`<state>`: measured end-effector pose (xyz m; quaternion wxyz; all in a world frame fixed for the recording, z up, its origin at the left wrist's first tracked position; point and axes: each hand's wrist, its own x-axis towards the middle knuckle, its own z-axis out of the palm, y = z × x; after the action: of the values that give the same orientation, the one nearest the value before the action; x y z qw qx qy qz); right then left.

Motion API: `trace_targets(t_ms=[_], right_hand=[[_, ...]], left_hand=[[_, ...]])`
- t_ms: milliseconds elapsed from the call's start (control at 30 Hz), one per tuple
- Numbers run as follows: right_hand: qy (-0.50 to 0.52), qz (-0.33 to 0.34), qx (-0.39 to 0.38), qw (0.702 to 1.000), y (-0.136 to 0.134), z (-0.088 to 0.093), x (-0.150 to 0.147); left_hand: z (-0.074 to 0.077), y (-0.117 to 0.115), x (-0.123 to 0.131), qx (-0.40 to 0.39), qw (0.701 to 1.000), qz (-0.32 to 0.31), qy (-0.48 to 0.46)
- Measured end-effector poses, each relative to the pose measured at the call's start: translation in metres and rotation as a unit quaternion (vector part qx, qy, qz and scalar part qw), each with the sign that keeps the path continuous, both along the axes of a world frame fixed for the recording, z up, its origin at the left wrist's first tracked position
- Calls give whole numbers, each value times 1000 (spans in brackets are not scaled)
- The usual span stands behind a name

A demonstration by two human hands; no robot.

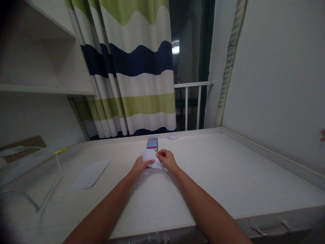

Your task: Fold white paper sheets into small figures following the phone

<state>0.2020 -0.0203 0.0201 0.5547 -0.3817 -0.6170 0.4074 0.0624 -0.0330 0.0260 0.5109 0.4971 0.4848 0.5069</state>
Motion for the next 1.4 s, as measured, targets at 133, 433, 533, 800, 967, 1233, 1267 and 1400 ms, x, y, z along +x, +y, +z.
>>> trace_targets(t_ms=[133, 433, 533, 800, 967, 1233, 1267, 1400], right_hand=[[-3, -1, -4, 1000, 1, -1, 0], [-20, 16, -19, 999, 1, -1, 1], [-25, 10, -7, 1000, 2, -1, 1], [-1, 17, -41, 999, 0, -1, 0], [3, 22, -33, 999, 3, -3, 1], [-12, 21, -33, 999, 0, -1, 2], [-16, 20, -28, 999, 0, -1, 2], [-33, 14, -11, 999, 1, -2, 2]], left_hand=[[0, 0, 0, 0, 1000, 3, 12], [2, -1, -3, 15, 1000, 24, -1], [2, -1, -3, 14, 1000, 26, 3], [2, 2, -6, 15, 998, 54, -33], [2, 1, -6, 18, 998, 54, -23], [4, 2, -8, 24, 997, 72, -23], [4, 2, -9, 24, 997, 76, -23], [4, 3, -9, 21, 996, 84, -22]])
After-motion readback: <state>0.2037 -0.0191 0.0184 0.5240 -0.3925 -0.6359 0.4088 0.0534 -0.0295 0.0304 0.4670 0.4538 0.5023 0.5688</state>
